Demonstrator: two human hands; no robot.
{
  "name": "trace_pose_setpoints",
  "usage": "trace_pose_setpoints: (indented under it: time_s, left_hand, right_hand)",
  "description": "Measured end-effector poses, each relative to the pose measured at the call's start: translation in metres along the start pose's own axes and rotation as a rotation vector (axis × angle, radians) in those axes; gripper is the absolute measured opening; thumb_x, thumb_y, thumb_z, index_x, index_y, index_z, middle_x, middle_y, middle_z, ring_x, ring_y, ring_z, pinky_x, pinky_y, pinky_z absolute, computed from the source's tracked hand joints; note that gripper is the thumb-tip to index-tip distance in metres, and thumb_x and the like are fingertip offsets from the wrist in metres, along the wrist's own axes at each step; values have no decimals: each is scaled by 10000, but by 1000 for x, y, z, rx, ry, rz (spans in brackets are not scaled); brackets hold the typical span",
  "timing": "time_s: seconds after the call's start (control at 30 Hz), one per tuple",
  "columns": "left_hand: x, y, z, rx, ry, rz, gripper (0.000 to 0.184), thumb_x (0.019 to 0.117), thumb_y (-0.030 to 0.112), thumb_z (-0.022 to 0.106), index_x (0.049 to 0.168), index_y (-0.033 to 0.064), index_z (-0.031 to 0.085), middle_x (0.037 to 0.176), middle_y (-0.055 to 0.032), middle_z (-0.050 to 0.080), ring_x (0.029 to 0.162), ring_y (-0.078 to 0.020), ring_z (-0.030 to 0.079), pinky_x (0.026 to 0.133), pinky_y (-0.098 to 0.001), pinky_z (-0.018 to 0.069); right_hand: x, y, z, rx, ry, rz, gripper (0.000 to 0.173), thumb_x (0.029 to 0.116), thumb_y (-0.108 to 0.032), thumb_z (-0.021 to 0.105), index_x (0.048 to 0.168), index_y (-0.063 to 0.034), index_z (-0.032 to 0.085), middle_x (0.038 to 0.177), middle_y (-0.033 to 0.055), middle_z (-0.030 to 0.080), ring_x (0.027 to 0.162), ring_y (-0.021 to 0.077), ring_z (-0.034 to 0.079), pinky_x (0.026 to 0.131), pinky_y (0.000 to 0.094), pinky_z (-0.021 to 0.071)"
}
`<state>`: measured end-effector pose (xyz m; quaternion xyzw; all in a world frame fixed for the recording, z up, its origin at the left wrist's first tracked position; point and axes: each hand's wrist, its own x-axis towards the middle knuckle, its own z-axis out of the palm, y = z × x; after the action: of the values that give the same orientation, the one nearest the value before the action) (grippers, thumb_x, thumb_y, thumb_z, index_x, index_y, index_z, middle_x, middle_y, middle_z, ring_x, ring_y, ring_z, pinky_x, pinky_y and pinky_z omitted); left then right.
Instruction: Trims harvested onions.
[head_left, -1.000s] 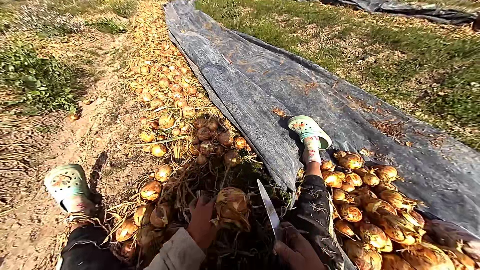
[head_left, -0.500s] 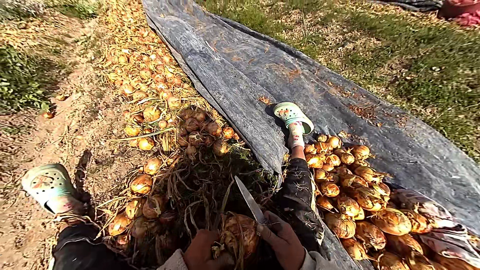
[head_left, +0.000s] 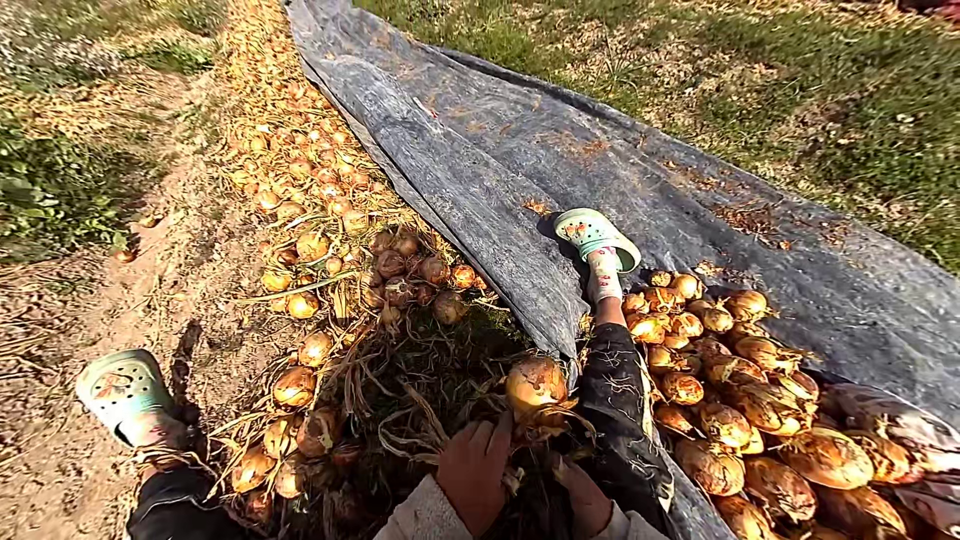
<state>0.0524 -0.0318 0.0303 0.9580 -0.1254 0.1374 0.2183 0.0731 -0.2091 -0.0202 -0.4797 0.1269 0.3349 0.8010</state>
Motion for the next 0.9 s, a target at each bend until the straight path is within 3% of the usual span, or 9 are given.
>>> trace_pose_setpoints:
  time_s: [0.07,0.1,0.2,0.33,0.43,0.53,0.63,0.73,0.9]
  left_hand:
    - [-10,20,4,-142,-407,-60,407,831,-70,705,1235,-105,663,1080,-294,713,991,-454,725,831,-558,603]
    - [-11,28,5,-192,-619,-129,398,898,-60,653,1291,-112,623,1183,-321,678,1099,-478,685,921,-579,563]
    - [-2,28,19,-267,-915,-225,360,967,-14,582,1313,-112,585,1282,-328,628,1211,-475,628,1023,-583,503]
    - [42,21,27,-329,-752,-63,308,908,-33,628,1211,-87,636,1196,-303,665,1152,-451,660,987,-567,527]
    - [97,28,34,-345,-308,125,265,860,-34,670,1120,-57,713,1092,-264,723,1033,-419,721,881,-552,587]
    - [130,32,62,-410,48,221,266,737,-77,732,998,-28,741,963,-225,735,868,-373,747,736,-512,623]
    - [145,28,79,-441,41,225,280,747,-84,737,1020,-22,756,974,-237,736,893,-385,743,755,-518,617]
    - [153,20,89,-454,-72,197,300,804,-67,709,1090,2,767,1033,-252,737,965,-405,735,804,-540,605]
    - [167,-27,108,-637,-38,-341,271,939,-57,570,1179,-90,691,1128,-270,711,1089,-386,690,986,-549,525]
  right_hand:
    - [0,7,8,72,173,27,292,1044,-355,492,1035,-82,597,748,-8,674,624,71,642,561,253,544]
    - [1,9,13,41,303,100,327,1106,-302,397,1047,-45,590,750,18,639,636,84,622,580,260,529]
    - [1,14,12,-27,437,223,417,1134,-295,304,1100,4,593,777,48,623,672,101,612,639,282,528]
    - [0,-16,-2,-142,490,-52,418,1126,-284,315,904,-53,584,552,-6,530,401,74,456,398,243,421]
    - [15,-58,-20,-247,590,-548,240,1018,-280,479,905,-100,592,538,-110,519,415,1,470,415,198,435]
    - [23,-96,-33,-417,638,-782,263,1008,-354,494,915,-126,585,529,-156,517,415,-27,500,410,173,461]
    - [33,-104,-47,-534,683,-845,294,1000,-355,511,868,-106,595,520,-162,502,411,-40,491,410,163,452]
    - [41,-98,-57,-526,704,-841,257,996,-324,528,931,-81,583,534,-161,504,414,-38,486,414,161,453]
    - [40,-98,-86,-507,793,-841,229,1018,-146,361,994,-9,543,672,-142,534,538,-71,523,529,143,491]
